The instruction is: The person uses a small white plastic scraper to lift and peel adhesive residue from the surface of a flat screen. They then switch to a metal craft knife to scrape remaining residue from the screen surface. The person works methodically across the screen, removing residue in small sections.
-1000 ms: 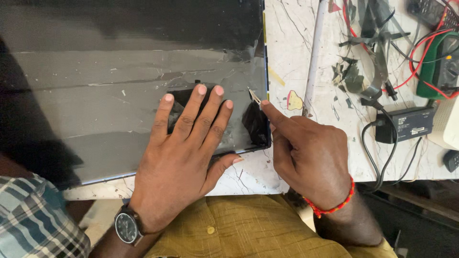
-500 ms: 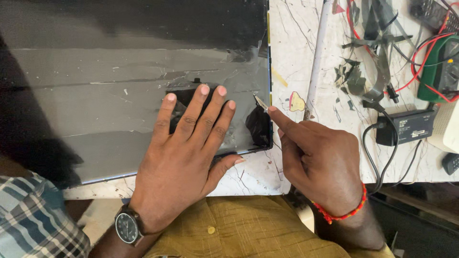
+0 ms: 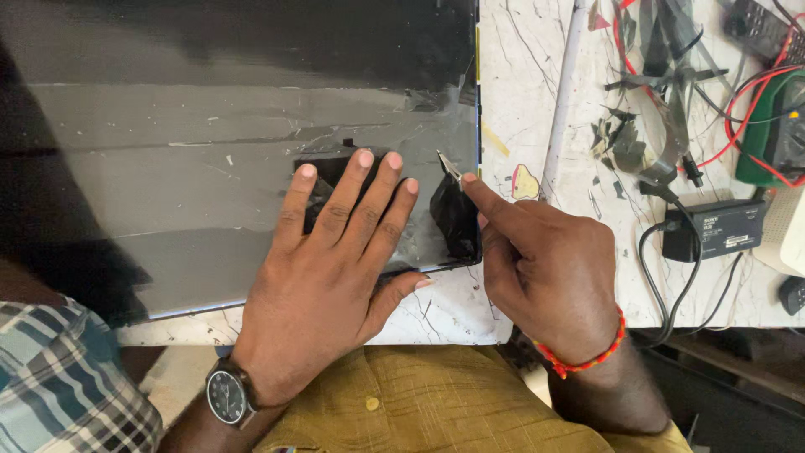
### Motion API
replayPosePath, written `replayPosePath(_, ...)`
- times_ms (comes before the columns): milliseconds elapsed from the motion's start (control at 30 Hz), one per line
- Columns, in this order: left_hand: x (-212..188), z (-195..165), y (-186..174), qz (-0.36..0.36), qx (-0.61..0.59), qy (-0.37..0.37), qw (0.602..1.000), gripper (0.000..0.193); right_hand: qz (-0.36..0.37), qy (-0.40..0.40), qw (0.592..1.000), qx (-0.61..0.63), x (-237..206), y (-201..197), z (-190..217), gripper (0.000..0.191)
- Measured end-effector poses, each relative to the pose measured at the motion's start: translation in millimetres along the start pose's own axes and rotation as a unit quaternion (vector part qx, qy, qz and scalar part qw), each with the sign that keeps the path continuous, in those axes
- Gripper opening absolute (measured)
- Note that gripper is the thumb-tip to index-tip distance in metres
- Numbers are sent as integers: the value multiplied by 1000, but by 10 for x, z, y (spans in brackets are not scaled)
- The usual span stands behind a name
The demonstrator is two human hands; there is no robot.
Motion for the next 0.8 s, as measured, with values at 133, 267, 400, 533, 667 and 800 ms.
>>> replayPosePath(133, 1, -4, -7, 0, -6, 3, 1000, 80, -1, 0, 1000, 11, 15, 7, 11, 42)
replayPosePath(267, 10, 8, -4, -4, -8, 3, 1000, 80, 8, -8, 1000, 13, 54, -4, 9, 42)
replayPosePath(400, 7, 13, -8, -7, -9, 4, 1000, 80, 9, -20, 1000, -8, 108, -43, 15, 42)
replayPosePath(533, 8, 16, -10, -8, -4, 4, 1000, 79, 10, -46, 998, -50, 151, -119, 14, 41)
replayPosePath(667, 13, 14, -11, -16, -11, 6, 1000, 79, 34, -59, 995, -71, 202, -182, -23, 43)
replayPosePath(800, 8, 16, -10, -23, -14, 7, 1000, 79, 60, -83, 989, -108, 280, -281, -124, 54)
Point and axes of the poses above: each hand's wrist, its own x-axis towards the middle knuckle, its own y-axis out of the palm, z = x × y, the point moved 4 cm from there along x, towards the middle knuckle, and after that the axes turned 15 degrees about z, right-handed, at the moved point
